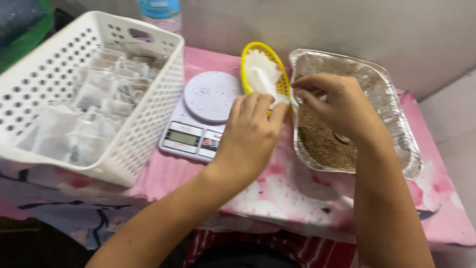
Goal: The person fills small white bags with dark granules using a spoon and places them into a white basket.
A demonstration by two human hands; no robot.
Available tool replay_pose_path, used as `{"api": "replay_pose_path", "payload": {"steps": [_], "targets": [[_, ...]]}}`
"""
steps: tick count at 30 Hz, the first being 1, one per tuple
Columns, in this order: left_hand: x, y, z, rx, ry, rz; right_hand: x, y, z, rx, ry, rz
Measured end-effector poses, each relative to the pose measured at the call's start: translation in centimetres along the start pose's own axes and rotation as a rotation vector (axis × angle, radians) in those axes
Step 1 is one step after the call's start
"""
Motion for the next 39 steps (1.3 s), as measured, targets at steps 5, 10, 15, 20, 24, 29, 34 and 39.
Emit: {"api": "replay_pose_path", "payload": {"steps": [5, 10, 15, 20, 24, 29, 34, 39], "targets": [[-3.5, 8.2, -1.3, -0.087, -0.196, -0.072, 3.0, -1.7, 5.4, 0.053, 0.027, 0.124], [-2.2, 14.1, -4.7, -0.103, -0.693, -0.504, 5.0, -2.4, 9.7, 0.151, 0.020, 0.244], [0.1, 16.6, -6.4, -0.093, -0.494, -0.336, 7.1, -3.4, 12.7, 0.526, 0.315, 0.286], [0.7, 16.9, -7.4, -0.077, -0.418, -0.243, 9.9, -3.8, 20.1, 0.578, 0.703, 0.156], [0.2, 15.8, -7.3, 0.053, -0.464, -0.222, 12.0, -3.6, 23.6, 0.390, 0.876, -0.040], [-0.3, 15.8, -6.8, 0.099, -0.536, -0.322, 13.9, -6.0, 22.2, 0.366, 0.970, 0.010], [0.4, 15.9, -5.1, -0.039, -0.502, -0.396, 13.4, -6.4, 20.5, 0.344, 1.002, 0.031], [-0.4, 15.0, -4.7, -0.157, -0.271, -0.063, 10.9, -6.5, 16.7, 0.408, 0.887, 0.132]]}}
Point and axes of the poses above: each hand's wrist, its own x-axis away from the middle knuckle, its own y-axis out of the palm, z = x × y, the point moved 3 cm from there along -x, towards the middle knuckle, and after that the axes turned 2 degrees about x, right-handed, at the moved point
